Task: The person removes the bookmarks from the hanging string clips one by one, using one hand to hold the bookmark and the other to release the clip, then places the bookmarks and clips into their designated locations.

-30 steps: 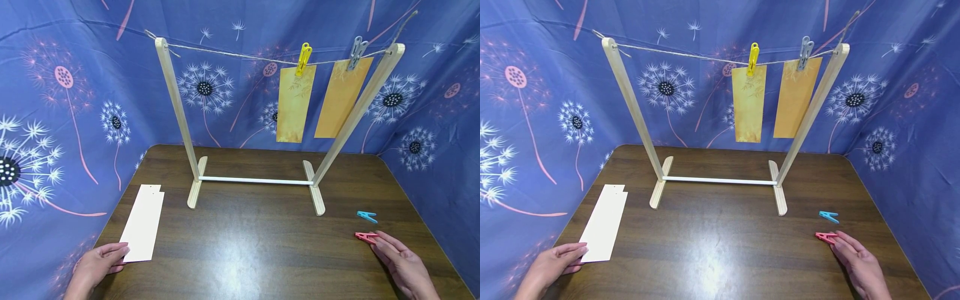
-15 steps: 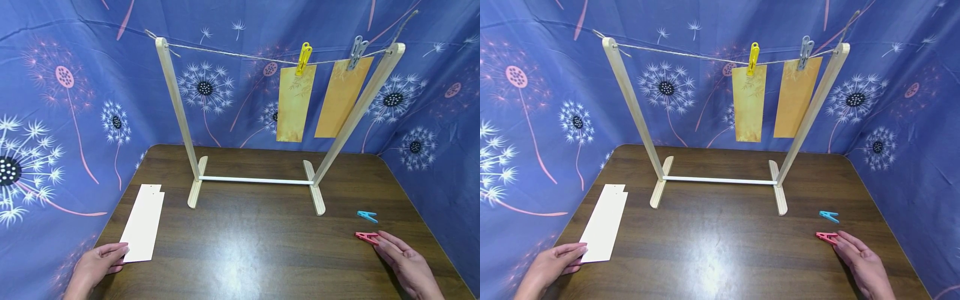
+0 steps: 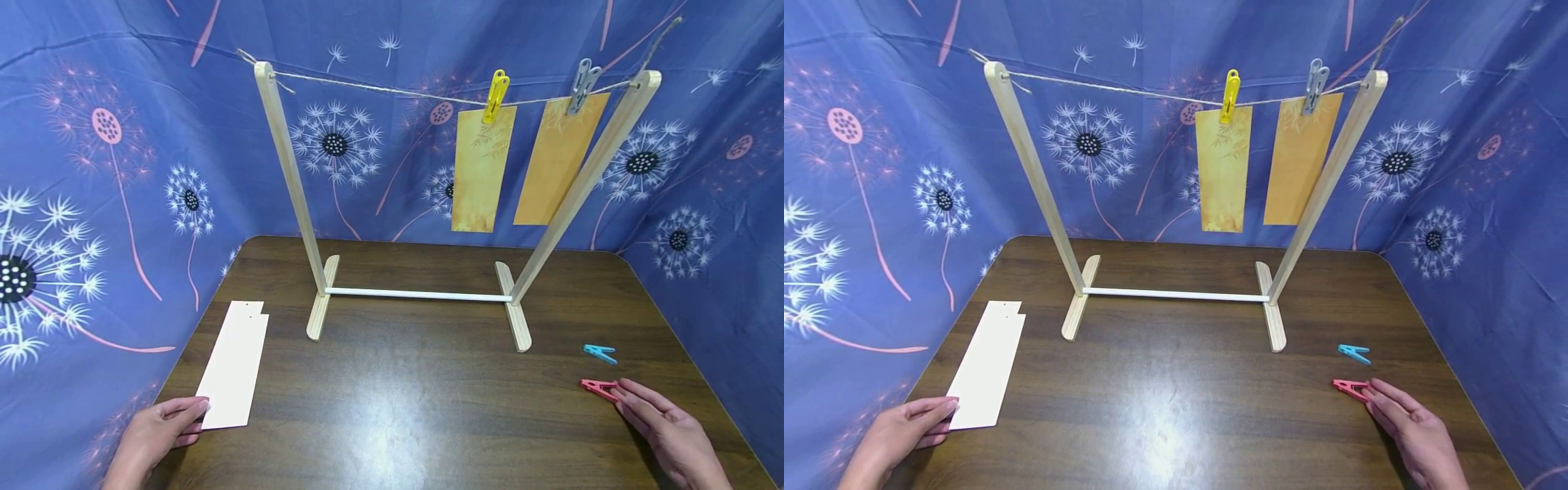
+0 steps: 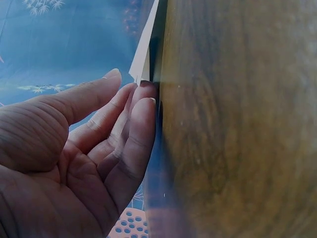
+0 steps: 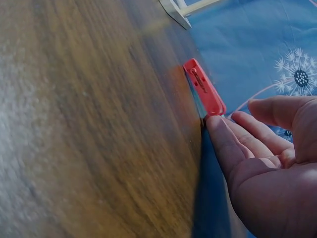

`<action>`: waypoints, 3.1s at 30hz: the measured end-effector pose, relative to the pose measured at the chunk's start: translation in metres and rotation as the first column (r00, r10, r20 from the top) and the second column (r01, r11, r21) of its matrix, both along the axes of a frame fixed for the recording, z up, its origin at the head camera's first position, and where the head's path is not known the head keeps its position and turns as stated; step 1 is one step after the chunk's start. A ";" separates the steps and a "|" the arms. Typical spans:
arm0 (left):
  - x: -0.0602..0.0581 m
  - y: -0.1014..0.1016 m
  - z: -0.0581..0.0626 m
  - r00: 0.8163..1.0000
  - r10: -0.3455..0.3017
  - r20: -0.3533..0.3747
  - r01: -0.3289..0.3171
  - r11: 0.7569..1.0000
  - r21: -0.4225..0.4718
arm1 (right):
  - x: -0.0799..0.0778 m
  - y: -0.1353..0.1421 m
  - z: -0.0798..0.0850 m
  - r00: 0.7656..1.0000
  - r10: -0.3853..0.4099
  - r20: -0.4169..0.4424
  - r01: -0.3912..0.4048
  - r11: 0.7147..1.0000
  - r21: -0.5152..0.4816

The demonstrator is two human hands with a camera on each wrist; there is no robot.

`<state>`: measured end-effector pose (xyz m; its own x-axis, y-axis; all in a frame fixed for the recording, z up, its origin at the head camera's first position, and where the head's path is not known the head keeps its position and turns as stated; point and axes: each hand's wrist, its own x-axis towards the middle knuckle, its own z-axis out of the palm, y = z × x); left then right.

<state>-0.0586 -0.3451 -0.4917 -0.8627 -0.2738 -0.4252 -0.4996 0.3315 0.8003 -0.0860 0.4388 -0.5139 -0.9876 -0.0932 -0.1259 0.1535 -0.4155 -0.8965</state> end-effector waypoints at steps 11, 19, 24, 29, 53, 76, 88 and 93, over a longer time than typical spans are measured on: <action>0.000 0.002 0.004 1.000 0.010 -0.001 -0.010 1.000 0.015 | -0.002 0.003 0.005 0.999 0.034 0.002 -0.034 0.999 0.003; -0.002 0.004 0.003 0.998 -0.017 -0.056 0.018 1.000 0.004 | -0.010 0.014 0.016 0.998 0.023 -0.052 -0.012 0.982 0.190; -0.007 0.004 0.006 0.994 -0.052 -0.101 0.052 0.999 -0.002 | -0.019 0.021 0.029 0.994 -0.031 -0.108 0.061 0.955 0.291; -0.017 0.007 0.013 0.976 -0.091 -0.197 0.085 0.996 -0.039 | -0.027 0.018 0.046 0.982 -0.008 -0.189 0.063 0.955 0.289; -0.099 0.073 0.088 0.815 -0.181 -0.550 0.228 0.974 0.017 | -0.094 -0.038 0.144 0.871 0.059 -0.488 0.062 0.972 0.227; -0.159 0.165 0.124 0.702 -0.228 -0.674 0.426 0.894 0.142 | -0.134 -0.110 0.237 0.797 0.131 -0.590 -0.003 0.977 0.212; -0.188 0.198 0.131 0.663 -0.214 -0.718 0.444 0.884 0.146 | -0.144 -0.142 0.265 0.777 0.153 -0.611 -0.084 0.986 0.141; -0.198 0.210 0.134 0.661 -0.209 -0.721 0.463 0.870 0.172 | -0.151 -0.156 0.277 0.778 0.132 -0.614 -0.075 0.990 0.118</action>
<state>-0.2570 -0.1349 -0.3580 -0.9480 0.1320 0.2894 0.2962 0.0343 0.9545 -0.2367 0.2831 -0.2371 -0.8399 -0.2169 0.4975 -0.4088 -0.3503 -0.8427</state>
